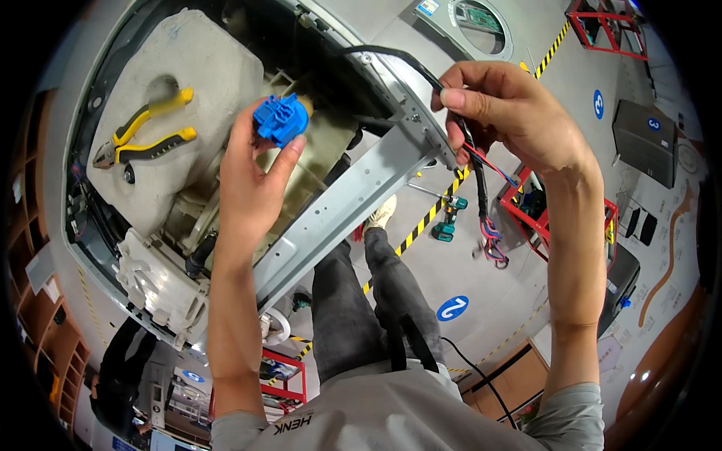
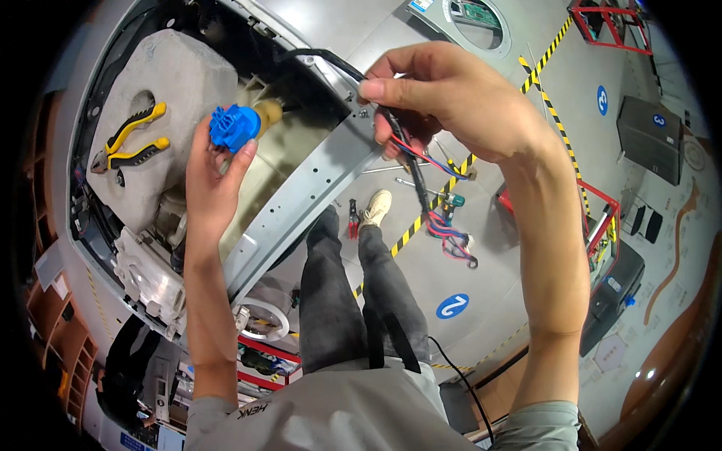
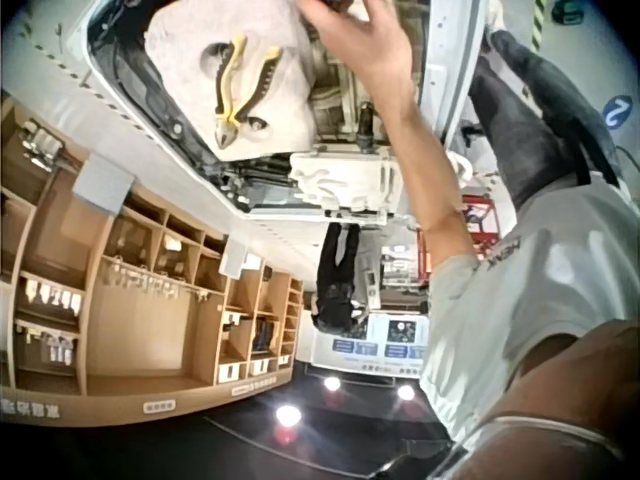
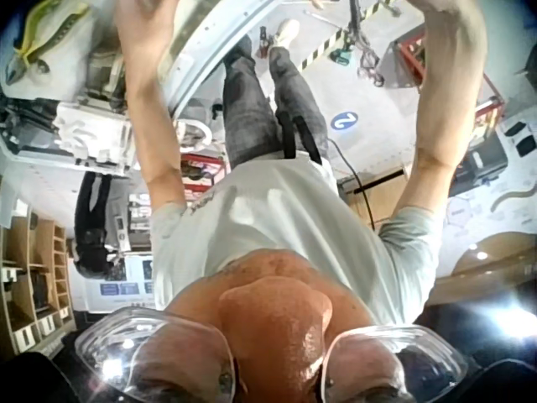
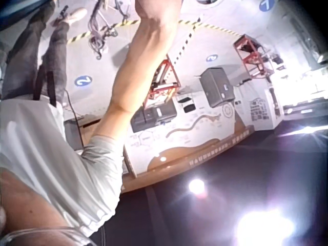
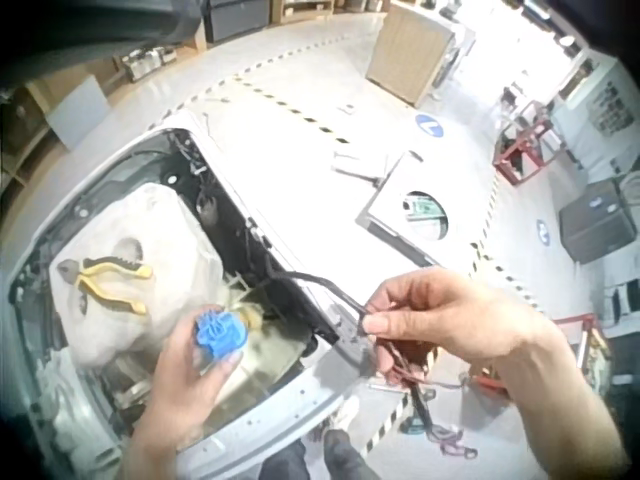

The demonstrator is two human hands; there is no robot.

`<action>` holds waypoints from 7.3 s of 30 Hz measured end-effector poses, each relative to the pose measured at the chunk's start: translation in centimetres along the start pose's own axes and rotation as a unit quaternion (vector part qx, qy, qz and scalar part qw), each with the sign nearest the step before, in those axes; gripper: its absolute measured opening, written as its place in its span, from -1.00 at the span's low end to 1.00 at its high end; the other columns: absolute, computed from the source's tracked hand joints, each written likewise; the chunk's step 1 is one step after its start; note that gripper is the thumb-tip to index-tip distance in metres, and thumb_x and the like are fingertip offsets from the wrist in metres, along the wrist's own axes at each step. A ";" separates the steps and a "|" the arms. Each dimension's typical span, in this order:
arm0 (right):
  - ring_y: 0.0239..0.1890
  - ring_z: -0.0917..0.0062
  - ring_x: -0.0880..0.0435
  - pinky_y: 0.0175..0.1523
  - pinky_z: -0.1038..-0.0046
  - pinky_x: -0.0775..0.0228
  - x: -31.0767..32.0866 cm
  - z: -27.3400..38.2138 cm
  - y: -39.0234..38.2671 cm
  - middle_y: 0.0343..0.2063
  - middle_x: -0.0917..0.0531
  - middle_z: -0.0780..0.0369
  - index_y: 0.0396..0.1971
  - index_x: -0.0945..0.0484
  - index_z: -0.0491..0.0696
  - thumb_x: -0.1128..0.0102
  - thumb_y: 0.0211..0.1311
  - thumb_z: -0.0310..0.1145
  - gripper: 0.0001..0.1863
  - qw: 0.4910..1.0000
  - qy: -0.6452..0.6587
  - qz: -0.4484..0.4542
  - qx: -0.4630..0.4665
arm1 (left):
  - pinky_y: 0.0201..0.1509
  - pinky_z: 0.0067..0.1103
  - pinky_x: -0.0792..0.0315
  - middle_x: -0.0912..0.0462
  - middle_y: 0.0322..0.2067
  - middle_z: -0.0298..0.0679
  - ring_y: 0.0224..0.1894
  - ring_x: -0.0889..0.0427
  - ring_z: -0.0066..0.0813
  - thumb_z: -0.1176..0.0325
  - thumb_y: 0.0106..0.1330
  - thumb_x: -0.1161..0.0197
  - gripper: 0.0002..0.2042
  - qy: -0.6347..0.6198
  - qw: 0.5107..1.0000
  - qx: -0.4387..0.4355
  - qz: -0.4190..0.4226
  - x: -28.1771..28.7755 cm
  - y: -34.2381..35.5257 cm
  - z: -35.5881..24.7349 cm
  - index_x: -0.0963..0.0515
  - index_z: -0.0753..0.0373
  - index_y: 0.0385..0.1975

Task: The person disconnects and reconnects electrical components inside a washing machine, using pliers to manipulate wires and connectors.

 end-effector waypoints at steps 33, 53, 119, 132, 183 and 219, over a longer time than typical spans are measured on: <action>0.00 0.19 -0.56 0.11 0.26 -0.40 -6.3 -7.2 -7.6 -0.09 -0.58 0.12 -0.15 -0.62 -0.14 -0.34 0.12 -0.58 -0.74 0.870 -0.349 -0.307 0.166 | 0.10 -0.56 -0.49 -0.65 -0.07 -0.21 -0.06 -0.63 -0.52 0.52 0.30 -0.36 -0.53 -0.123 0.991 -0.046 0.008 0.5 0.6 0.4 -0.37 0.40 0.18; -0.10 0.53 -0.73 0.06 0.55 -0.55 -5.8 -14.8 -9.8 -0.14 -0.64 0.20 0.03 -0.52 -0.27 -0.22 0.28 -0.68 -0.68 0.961 0.217 -0.170 0.036 | 0.09 -0.63 -0.47 -0.65 -0.11 -0.18 -0.08 -0.61 -0.56 0.45 0.31 -0.40 -0.62 -0.046 0.998 -0.041 -0.001 0.8 0.9 0.7 -0.46 0.38 0.07; -0.54 0.77 -0.46 -0.43 0.73 -0.25 -13.8 1.4 5.2 -0.35 -0.73 0.22 -0.07 -0.57 -0.26 -0.27 0.35 -0.49 -0.77 0.965 0.002 -0.204 0.166 | -0.36 -0.14 -0.52 -0.59 -0.59 0.13 -0.43 -0.66 0.23 0.51 0.06 -0.48 -0.59 0.156 0.963 -0.118 -0.185 2.9 -0.5 -0.8 -0.30 0.43 -0.29; -0.53 0.71 -0.60 -0.37 0.74 -0.50 -11.6 0.3 5.4 -0.24 -0.71 0.05 0.08 -0.41 -0.26 -0.08 0.45 -0.55 -0.73 0.970 0.168 -0.116 0.134 | -0.30 -0.07 -0.51 -0.61 -0.49 0.21 -0.33 -0.65 0.29 0.29 0.20 -0.44 -0.55 0.107 0.988 -0.016 -0.115 3.3 -0.1 -1.0 -0.30 0.41 -0.17; -0.38 0.69 -0.67 -0.29 0.68 -0.49 -14.1 2.6 4.6 -0.38 -0.72 0.19 -0.20 -0.45 -0.22 -0.32 0.21 -0.61 -0.76 0.923 -0.134 -0.274 0.235 | -0.35 -0.18 -0.58 -0.64 -0.56 0.12 -0.40 -0.71 0.16 0.51 0.05 -0.49 -0.60 0.153 0.963 -0.106 -0.195 3.0 -0.5 -1.2 -0.34 0.42 -0.27; -0.25 0.65 -0.67 -0.15 0.60 -0.55 -4.8 -3.4 -5.3 -0.17 -0.69 0.20 -0.09 -0.55 -0.23 -0.23 0.33 -0.57 -0.81 0.904 -0.134 -0.366 0.174 | -0.13 -0.60 -0.56 -0.71 -0.30 -0.12 -0.27 -0.70 -0.54 0.31 0.15 -0.56 -0.52 0.089 0.986 -0.004 -0.139 2.5 0.4 0.4 -0.37 0.40 -0.17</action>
Point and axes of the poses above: each hand's wrist, its own y-axis towards the middle knuckle, its own x-axis out of the back of the hand, z = x × y, the point moved 8 cm from there along y, towards the middle knuckle
